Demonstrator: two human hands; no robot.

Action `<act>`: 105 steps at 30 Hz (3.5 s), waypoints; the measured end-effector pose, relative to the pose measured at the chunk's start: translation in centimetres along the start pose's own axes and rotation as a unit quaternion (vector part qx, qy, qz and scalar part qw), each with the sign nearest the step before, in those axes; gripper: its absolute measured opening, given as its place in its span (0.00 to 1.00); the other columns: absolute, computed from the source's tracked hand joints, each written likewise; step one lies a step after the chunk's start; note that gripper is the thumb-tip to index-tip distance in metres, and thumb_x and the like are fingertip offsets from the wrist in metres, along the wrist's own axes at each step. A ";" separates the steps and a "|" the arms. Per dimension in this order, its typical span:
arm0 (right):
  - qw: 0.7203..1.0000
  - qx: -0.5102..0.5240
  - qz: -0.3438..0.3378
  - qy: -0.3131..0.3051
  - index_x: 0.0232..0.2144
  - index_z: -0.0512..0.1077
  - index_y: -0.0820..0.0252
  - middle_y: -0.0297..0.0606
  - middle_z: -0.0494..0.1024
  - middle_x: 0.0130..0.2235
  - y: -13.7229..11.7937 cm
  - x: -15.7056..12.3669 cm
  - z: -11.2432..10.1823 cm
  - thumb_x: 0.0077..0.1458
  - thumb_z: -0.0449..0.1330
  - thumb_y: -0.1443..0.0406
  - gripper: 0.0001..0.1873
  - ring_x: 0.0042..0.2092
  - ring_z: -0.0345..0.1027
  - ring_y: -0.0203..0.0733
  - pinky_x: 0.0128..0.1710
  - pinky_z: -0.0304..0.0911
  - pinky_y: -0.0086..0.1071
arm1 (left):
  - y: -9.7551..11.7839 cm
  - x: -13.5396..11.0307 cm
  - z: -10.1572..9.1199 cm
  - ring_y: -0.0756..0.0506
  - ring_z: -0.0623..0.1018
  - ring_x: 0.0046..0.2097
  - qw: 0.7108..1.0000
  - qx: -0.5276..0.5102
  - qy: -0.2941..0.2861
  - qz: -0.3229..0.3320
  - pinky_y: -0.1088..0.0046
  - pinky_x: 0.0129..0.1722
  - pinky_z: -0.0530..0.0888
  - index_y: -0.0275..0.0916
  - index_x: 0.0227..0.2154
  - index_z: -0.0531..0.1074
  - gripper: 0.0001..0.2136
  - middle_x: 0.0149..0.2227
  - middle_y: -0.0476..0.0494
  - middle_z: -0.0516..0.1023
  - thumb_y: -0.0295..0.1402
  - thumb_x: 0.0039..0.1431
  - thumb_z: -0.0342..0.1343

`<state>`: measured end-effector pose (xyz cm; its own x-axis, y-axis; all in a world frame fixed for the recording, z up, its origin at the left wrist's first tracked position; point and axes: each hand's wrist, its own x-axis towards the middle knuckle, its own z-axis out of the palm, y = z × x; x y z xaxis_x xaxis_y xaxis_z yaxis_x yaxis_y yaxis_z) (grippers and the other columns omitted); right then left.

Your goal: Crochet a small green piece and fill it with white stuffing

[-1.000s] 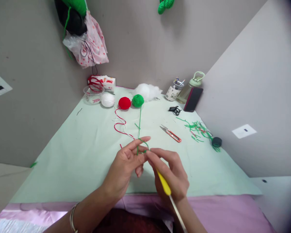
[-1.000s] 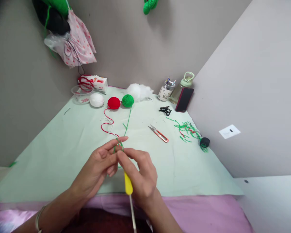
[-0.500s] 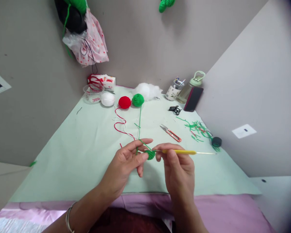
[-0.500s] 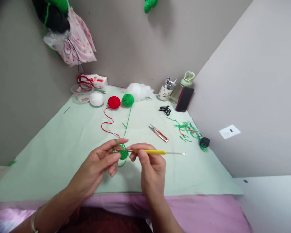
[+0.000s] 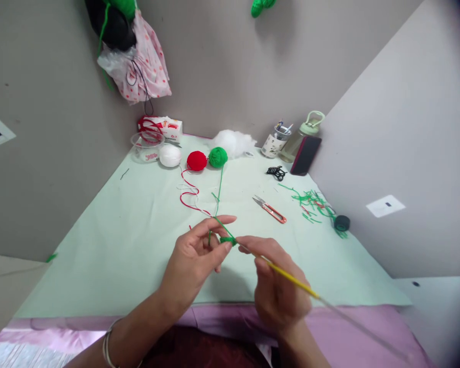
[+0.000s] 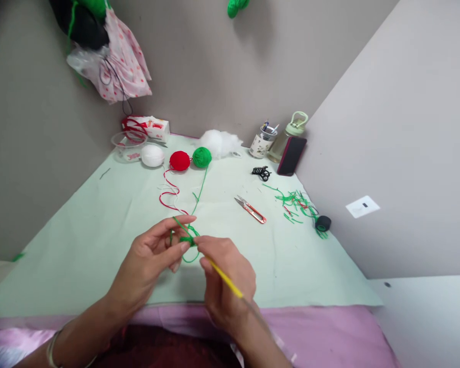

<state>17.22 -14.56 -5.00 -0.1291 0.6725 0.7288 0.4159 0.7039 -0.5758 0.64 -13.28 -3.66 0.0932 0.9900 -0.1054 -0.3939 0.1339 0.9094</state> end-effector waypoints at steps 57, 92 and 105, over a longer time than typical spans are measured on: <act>0.915 0.313 0.241 0.078 0.40 0.83 0.53 0.36 0.85 0.38 1.2 1.1 0.7 0.71 0.60 0.61 0.11 0.32 0.75 0.33 0.35 0.73 0.28 | -0.7 0.4 -0.3 0.58 0.71 0.24 0.994 -0.070 -0.071 -0.049 0.79 0.29 0.71 0.45 0.47 0.85 0.13 0.36 0.51 0.77 0.36 0.60 0.70; 0.999 -0.032 -0.010 0.032 0.54 0.81 0.47 0.42 0.85 0.47 0.4 -0.3 0.5 0.63 0.64 0.76 0.23 0.44 0.79 0.45 0.40 0.75 0.38 | -0.4 0.5 0.3 0.61 0.59 0.20 0.976 -0.165 -0.050 -0.130 0.83 0.20 0.61 0.39 0.51 0.83 0.21 0.28 0.56 0.69 0.34 0.54 0.75; 0.942 0.242 0.223 0.068 0.41 0.83 0.54 0.39 0.85 0.37 1.0 0.9 0.8 0.70 0.61 0.62 0.10 0.32 0.73 0.38 0.33 0.72 0.34 | -0.7 0.2 -0.1 0.58 0.65 0.22 0.992 -0.085 -0.057 -0.069 0.78 0.24 0.67 0.42 0.48 0.84 0.15 0.34 0.50 0.76 0.36 0.58 0.71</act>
<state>16.85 -13.06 -5.24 0.0904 0.9134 0.3969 -0.0618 0.4029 -0.9132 0.79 -13.16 -4.37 0.2565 0.9518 -0.1683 -0.5174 0.2823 0.8079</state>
